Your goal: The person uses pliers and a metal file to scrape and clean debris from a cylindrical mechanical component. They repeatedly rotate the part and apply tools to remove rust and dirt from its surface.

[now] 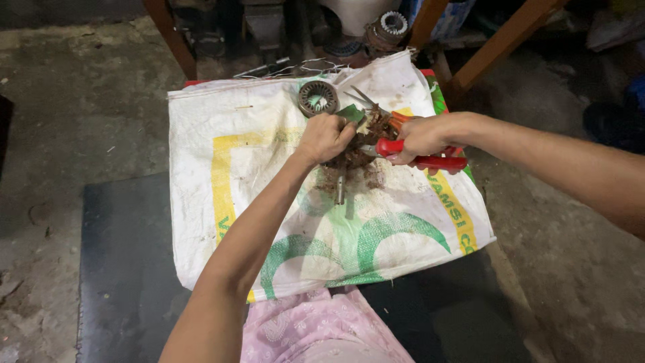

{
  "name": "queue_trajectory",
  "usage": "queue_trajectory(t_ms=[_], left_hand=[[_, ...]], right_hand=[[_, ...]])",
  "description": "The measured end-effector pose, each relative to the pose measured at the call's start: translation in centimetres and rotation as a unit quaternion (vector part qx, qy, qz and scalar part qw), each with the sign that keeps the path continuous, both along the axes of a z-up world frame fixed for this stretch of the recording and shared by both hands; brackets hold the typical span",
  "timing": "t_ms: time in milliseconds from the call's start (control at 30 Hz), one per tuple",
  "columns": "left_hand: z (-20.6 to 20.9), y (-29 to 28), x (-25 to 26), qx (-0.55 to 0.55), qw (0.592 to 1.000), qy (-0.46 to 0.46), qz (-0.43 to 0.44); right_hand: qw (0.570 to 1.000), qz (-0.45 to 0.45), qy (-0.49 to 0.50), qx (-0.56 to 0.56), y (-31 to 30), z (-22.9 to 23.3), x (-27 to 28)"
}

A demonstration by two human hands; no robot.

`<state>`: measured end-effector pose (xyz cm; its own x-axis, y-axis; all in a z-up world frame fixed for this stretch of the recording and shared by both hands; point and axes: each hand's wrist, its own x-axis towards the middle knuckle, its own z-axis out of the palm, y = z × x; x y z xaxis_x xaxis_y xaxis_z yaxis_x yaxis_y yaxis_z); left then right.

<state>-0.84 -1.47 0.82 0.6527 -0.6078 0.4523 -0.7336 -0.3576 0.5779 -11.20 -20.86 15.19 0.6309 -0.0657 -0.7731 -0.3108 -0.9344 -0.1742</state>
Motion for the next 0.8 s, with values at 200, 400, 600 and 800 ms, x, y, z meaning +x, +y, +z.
queue_trajectory(t_ms=[200, 400, 600, 800], left_hand=[[1.0, 0.7, -0.4, 0.001, 1.000, -0.006, -0.002], [2.6, 0.4, -2.3, 0.065, 0.996, 0.041, 0.042], [2.4, 0.4, -2.6, 0.080, 0.990, 0.101, 0.051], [0.9, 0.9, -0.2, -0.013, 0.998, 0.069, -0.006]], right_hand=[[0.999, -0.026, -0.044, -0.009, 0.2, -0.2, -1.3], [0.996, -0.056, -0.051, 0.039, -1.3, -1.6, -1.7], [0.998, 0.007, -0.035, -0.043, -2.4, -4.1, -1.9], [0.978, 0.111, -0.174, -0.026, -2.4, -6.1, -3.8]])
